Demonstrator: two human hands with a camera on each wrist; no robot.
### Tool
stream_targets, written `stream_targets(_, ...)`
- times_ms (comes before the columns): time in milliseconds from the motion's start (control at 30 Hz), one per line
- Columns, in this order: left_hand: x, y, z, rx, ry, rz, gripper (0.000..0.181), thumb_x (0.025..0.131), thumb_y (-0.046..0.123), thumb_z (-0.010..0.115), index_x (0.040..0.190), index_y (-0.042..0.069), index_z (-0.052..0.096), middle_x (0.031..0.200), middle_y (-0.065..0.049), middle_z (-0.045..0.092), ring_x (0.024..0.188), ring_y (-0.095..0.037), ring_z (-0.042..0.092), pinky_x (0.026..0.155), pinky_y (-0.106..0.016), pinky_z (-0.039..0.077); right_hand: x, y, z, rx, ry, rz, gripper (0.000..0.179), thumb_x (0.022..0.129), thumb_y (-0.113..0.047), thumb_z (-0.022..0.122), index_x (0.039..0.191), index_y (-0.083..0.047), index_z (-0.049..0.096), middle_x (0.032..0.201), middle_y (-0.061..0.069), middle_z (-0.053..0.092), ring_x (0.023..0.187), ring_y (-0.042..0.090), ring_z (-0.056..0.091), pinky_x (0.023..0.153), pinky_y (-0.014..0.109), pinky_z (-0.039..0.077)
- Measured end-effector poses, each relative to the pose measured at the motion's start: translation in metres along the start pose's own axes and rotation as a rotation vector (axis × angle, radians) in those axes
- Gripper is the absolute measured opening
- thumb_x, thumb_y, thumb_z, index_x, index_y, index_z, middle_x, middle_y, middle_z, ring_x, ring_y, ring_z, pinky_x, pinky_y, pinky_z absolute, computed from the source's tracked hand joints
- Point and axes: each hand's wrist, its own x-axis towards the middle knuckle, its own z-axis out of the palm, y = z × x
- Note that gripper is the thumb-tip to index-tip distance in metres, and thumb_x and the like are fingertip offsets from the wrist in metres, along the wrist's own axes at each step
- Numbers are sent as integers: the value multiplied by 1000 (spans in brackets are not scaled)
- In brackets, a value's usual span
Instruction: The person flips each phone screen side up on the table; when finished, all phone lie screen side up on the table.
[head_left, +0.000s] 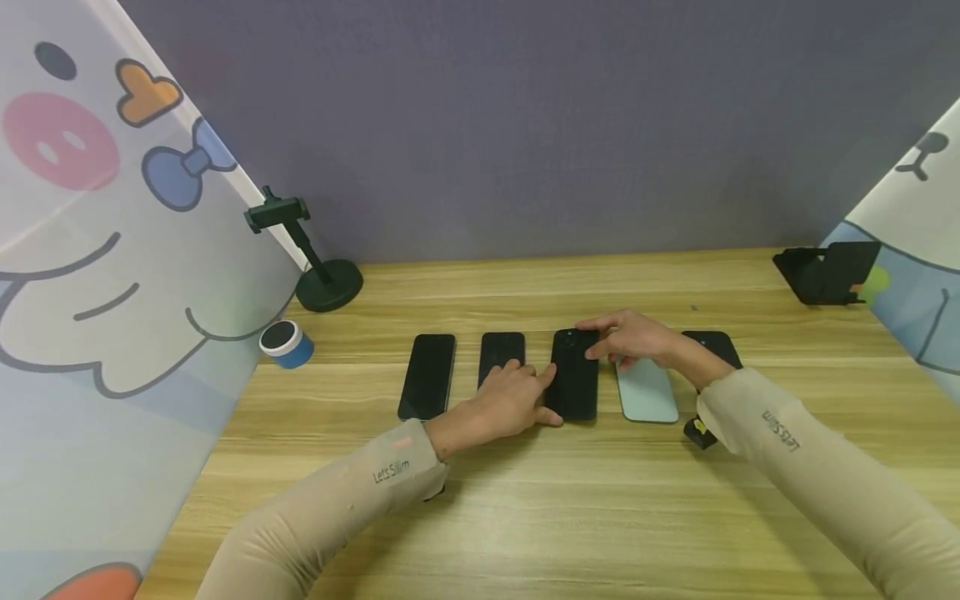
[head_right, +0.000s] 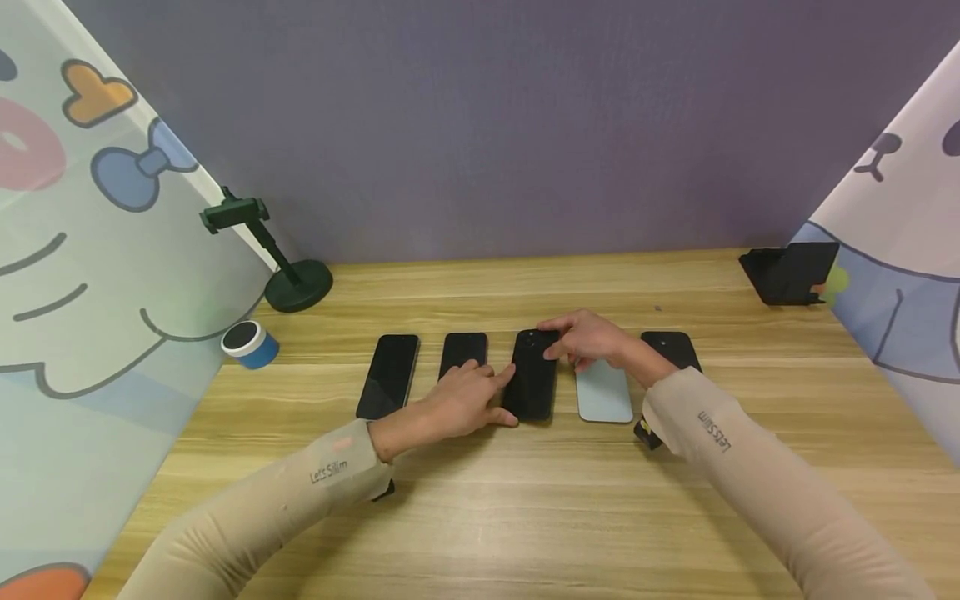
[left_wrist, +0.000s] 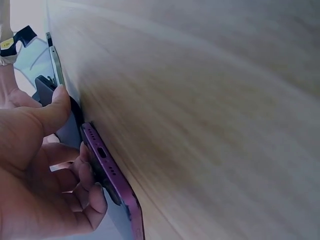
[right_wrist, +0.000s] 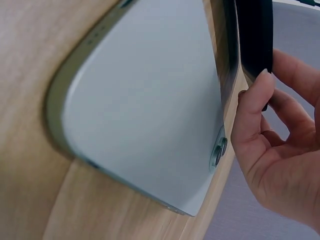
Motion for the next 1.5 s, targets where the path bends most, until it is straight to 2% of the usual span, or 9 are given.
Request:
stream_targets(333, -1, 0, -3, -17, -8, 17, 83, 91, 62, 57, 158, 19, 33, 151, -9, 50, 133, -29, 51, 103, -47, 48, 1, -2, -2, 10, -12, 2, 66, 93, -20, 71, 153, -12, 44, 65, -1, 49, 55, 12, 43, 53, 28, 47)
stream_targets(567, 0, 1, -7, -41, -49, 19, 89, 89, 69, 56, 159, 20, 30, 149, -11, 51, 119, -24, 59, 91, -40, 53, 1, -4, -2, 19, -21, -6, 67, 93, -19, 71, 153, -11, 44, 61, -3, 45, 53, 11, 40, 53, 28, 48)
stream_targets(667, 0, 3, -14, -99, -87, 28, 89, 90, 70, 56, 159, 21, 28, 149, -11, 50, 119, -23, 61, 89, -38, 54, 0, -5, -1, 19, -24, -11, 66, 93, -19, 71, 153, -10, 44, 62, -3, 45, 54, 12, 40, 53, 28, 47)
stream_targets(800, 3, 8, -21, -188, -96, 52, 84, 93, 66, 54, 160, 22, 26, 154, -10, 47, 135, -22, 53, 101, -39, 51, -1, -5, -2, 13, -20, -13, 66, 93, -18, 71, 152, -9, 44, 66, -1, 50, 55, 12, 43, 54, 28, 47)
stream_targets(900, 4, 15, -19, -185, -57, 83, 81, 96, 64, 52, 160, 21, 26, 154, -12, 47, 134, -21, 55, 100, -37, 52, -1, -5, -2, 10, -18, -15, 65, 93, -17, 71, 152, -8, 44, 64, -1, 48, 54, 12, 42, 54, 29, 47)
stream_targets(1067, 4, 26, -6, -108, 52, 131, 80, 96, 64, 51, 159, 19, 29, 142, -11, 59, 101, -17, 70, 68, -26, 56, 0, -6, -3, 9, -24, -24, 65, 93, -17, 70, 152, -7, 44, 56, -5, 40, 49, 11, 37, 53, 28, 48)
stream_targets(1167, 5, 31, -1, -38, 95, 127, 82, 95, 65, 51, 159, 19, 30, 133, -7, 64, 91, -14, 69, 59, -22, 52, 0, -6, -3, 8, -27, -31, 65, 94, -18, 70, 152, -7, 43, 54, -7, 34, 48, 10, 34, 52, 28, 48)
stream_targets(1300, 6, 36, -1, 63, 127, 113, 83, 94, 67, 51, 159, 21, 31, 119, -3, 68, 76, -10, 66, 52, -21, 48, -1, -6, -3, 10, -26, -37, 65, 94, -17, 70, 152, -6, 44, 57, -6, 35, 49, 10, 37, 52, 28, 47)
stream_targets(1500, 7, 39, 1, 122, 174, 107, 83, 92, 69, 53, 159, 23, 32, 98, 1, 67, 61, -8, 58, 45, -21, 43, -2, -7, -3, 10, -29, -38, 64, 94, -16, 69, 152, -5, 44, 55, -7, 35, 49, 10, 38, 51, 27, 46)
